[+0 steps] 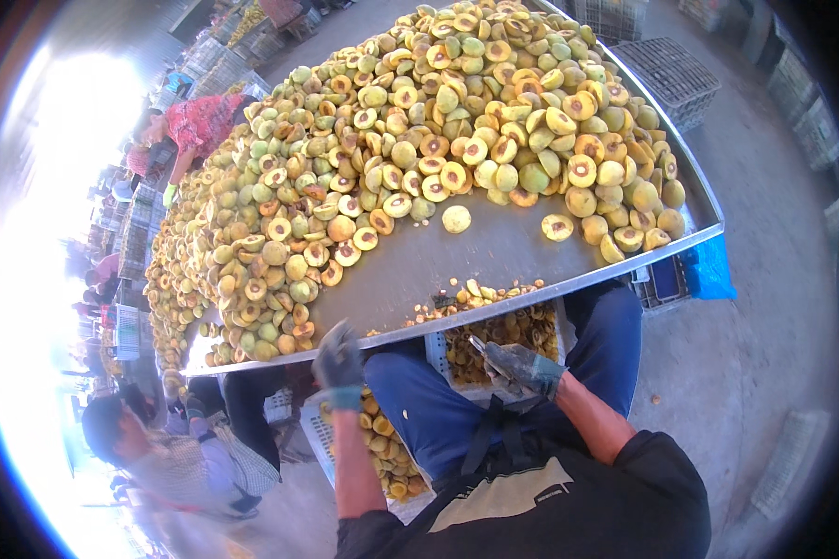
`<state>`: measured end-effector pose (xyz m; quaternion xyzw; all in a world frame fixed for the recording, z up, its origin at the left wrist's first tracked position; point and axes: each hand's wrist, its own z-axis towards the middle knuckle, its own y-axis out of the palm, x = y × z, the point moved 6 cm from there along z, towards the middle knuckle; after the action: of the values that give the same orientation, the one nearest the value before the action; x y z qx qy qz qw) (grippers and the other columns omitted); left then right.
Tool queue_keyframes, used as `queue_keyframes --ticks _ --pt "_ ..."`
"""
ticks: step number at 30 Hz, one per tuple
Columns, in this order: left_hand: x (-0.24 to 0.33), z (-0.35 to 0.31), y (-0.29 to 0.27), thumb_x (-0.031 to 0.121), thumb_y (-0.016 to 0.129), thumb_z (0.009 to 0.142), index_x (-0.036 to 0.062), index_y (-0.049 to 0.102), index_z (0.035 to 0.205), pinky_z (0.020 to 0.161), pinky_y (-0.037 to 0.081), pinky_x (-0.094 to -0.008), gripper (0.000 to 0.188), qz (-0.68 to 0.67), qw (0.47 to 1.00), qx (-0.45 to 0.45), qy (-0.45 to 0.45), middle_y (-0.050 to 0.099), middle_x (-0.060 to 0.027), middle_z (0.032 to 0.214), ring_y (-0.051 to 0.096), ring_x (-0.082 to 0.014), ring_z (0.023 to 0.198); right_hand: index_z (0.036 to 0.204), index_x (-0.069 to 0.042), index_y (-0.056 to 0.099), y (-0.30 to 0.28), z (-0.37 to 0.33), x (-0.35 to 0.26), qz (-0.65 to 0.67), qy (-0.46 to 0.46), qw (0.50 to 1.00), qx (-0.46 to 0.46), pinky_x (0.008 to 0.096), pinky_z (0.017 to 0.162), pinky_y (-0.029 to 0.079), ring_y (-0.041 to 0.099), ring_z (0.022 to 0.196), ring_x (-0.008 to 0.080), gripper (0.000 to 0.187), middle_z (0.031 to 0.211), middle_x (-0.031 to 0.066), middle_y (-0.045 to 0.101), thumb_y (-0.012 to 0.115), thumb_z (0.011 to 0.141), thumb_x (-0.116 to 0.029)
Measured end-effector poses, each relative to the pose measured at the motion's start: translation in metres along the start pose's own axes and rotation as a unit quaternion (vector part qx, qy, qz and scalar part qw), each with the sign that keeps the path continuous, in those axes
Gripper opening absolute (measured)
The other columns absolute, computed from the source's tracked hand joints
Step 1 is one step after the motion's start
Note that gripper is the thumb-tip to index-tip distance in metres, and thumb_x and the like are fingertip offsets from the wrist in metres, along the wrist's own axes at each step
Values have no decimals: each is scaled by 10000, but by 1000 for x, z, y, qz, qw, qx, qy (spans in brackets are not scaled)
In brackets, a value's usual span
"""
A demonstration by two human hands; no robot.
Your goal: The person processes yellow fruit at a table by hand, using a small tool to core or pit each piece before placing it into a basket.
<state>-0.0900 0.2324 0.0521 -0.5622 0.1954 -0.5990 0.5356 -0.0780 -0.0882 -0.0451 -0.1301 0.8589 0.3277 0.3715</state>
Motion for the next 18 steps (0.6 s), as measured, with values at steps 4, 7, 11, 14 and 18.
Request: queue_keyframes --ticks 4,7,11,14,18 --pt "77 66 124 260 677 829 60 581 1270 981 447 -438 493 -184 978 9 100 618 -161 1209 595 -347 1075 878 -116 604 -18 3 15 30 3 1000 -4 211 401 366 513 478 77 509 652 -2 566 492 966 -605" --pt "135 115 193 190 646 795 107 587 1258 1049 392 -445 474 -89 967 -48 232 567 -140 1286 527 -337 1179 866 -122 594 -16 -11 -4 14 2 1000 22 231 406 366 484 462 84 517 634 -6 554 484 963 -618" --pt "132 126 265 245 632 815 152 592 1257 1055 402 -476 454 72 972 -133 181 556 -175 1280 510 -350 1222 853 -117 600 -24 -10 12 43 44 997 38 231 369 348 467 413 95 506 593 3 546 504 961 -602" --pt "148 125 259 223 602 844 149 610 1221 1021 434 -477 384 90 969 -175 152 576 -162 1239 510 -320 1226 842 -106 611 -29 -10 17 68 36 995 67 229 354 349 468 381 108 486 583 16 564 520 968 -566" --pt "123 118 241 271 592 879 154 639 1174 880 507 -439 321 -72 969 -213 100 655 -118 1030 628 -287 977 854 -114 612 -16 -16 7 65 52 996 42 232 363 353 475 394 107 471 585 9 557 513 975 -559"
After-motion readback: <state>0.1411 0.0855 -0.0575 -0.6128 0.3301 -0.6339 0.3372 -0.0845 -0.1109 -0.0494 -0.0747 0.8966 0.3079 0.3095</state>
